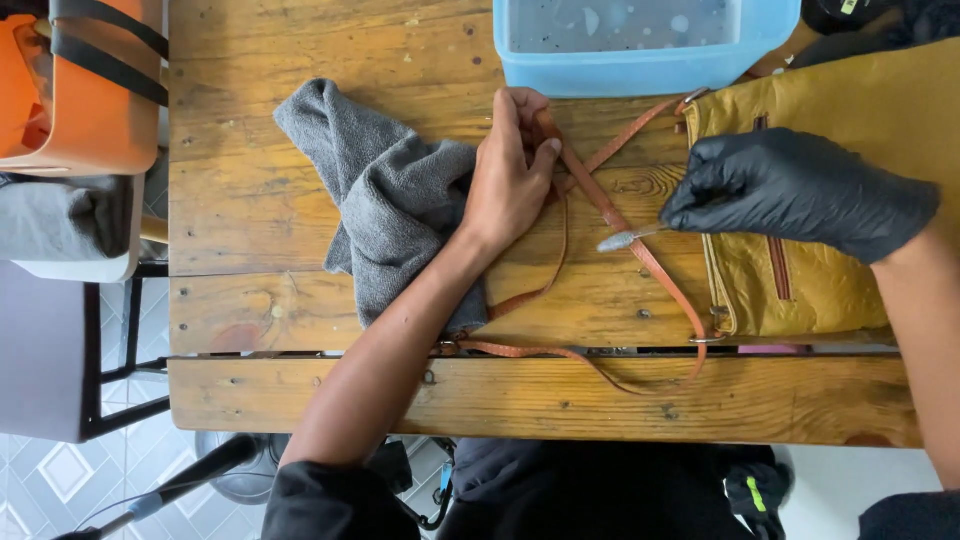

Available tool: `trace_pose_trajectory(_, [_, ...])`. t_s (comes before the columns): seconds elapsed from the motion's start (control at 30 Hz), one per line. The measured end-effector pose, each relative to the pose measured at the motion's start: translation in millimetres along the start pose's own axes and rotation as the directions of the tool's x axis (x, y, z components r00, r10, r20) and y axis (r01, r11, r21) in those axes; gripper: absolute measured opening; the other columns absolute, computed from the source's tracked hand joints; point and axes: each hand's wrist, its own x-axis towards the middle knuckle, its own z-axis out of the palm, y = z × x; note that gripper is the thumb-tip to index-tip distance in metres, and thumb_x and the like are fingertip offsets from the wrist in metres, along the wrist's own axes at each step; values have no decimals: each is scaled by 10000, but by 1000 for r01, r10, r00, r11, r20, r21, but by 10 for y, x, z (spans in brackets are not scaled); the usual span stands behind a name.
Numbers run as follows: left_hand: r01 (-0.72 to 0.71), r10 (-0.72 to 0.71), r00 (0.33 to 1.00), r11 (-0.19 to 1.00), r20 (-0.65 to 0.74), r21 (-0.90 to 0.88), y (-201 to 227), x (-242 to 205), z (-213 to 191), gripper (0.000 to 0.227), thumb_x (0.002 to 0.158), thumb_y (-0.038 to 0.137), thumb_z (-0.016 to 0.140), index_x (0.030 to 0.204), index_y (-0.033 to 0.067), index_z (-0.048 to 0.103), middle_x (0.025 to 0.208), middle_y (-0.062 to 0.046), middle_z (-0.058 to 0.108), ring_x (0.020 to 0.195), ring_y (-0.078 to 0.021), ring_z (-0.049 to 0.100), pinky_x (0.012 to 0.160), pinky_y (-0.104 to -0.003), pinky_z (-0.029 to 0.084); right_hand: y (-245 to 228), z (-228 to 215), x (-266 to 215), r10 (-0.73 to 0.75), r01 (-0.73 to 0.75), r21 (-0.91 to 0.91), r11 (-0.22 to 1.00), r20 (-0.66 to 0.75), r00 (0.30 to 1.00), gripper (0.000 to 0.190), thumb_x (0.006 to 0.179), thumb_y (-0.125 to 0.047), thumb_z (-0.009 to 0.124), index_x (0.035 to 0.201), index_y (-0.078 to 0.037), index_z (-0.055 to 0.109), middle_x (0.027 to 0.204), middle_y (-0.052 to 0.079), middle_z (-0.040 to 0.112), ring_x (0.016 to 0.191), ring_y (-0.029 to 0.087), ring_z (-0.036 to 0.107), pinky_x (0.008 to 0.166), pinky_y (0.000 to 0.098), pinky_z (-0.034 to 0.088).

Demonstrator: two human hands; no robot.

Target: The person scrubs a brown leather handbag strap with a toothbrush and cleaning solution, then wipes it with a cloth. They then flip the bag over and wipe the main body of the bag with the cloth.

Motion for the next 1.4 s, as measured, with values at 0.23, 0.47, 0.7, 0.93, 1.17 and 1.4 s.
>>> trace_pose_trajectory(0.23, [-56, 56, 998, 997, 3, 49, -49, 14, 9, 326, 940, -26, 571, 1191, 109, 413, 965, -52, 636, 787, -190, 631, 721, -349, 532, 26, -3, -35, 18, -18, -56, 998, -9, 1000, 250, 838, -314, 787, 1061, -226, 857, 961, -75, 793, 976, 120, 777, 920, 325, 555])
trace_pose_trajectory(0.47, [-65, 65, 998, 996, 8, 53, -47, 7, 17, 350, 911, -57, 558, 1177, 106, 398, 938, -46, 624, 789, -183, 616, 744, -341, 511, -105, -118, -139, 132, -132, 18, 991, 9, 991, 227, 808, -228, 826, 1025, -178, 868, 994, -41, 849, 984, 122, 792, 973, 296, 570])
trace_pose_trajectory(0.7, [-25, 25, 1000, 999, 15, 29, 20, -29, 6, 319, 930, -55, 536, 1158, 112, 387, 952, -46, 607, 773, -179, 636, 684, -344, 556, -355, -280, -290, 423, -439, 43, 897, 196, 884, 176, 839, -215, 858, 979, -152, 944, 920, -17, 910, 919, 120, 788, 972, 267, 490])
trace_pose_trajectory(0.93, [13, -13, 1000, 1000, -3, -14, 31, 10, 17, 293, 924, -54, 508, 1127, 109, 374, 936, -51, 607, 764, -176, 655, 636, -328, 621, -252, -257, -262, 428, -477, 115, 871, 298, 853, 193, 832, -163, 875, 946, -65, 996, 870, 79, 856, 930, 175, 807, 1116, 272, 462])
trace_pose_trajectory(1.17, [-40, 40, 999, 999, -22, 33, -47, 0, 16, 314, 935, -49, 523, 1158, 116, 375, 989, -48, 583, 835, -185, 620, 780, -340, 522, -298, -284, -306, 382, -414, 126, 902, 217, 898, 171, 835, -158, 869, 941, -63, 966, 822, 83, 785, 820, 194, 708, 875, 307, 497])
trace_pose_trajectory(1.4, [-38, 33, 994, 998, -104, -45, -130, 10, 48, 317, 955, -23, 520, 1217, 106, 398, 1033, -48, 530, 867, -161, 579, 789, -306, 520, -276, -343, -307, 503, -540, 101, 836, 255, 826, 168, 830, -53, 893, 969, -3, 971, 950, 90, 934, 961, 186, 822, 989, 296, 511])
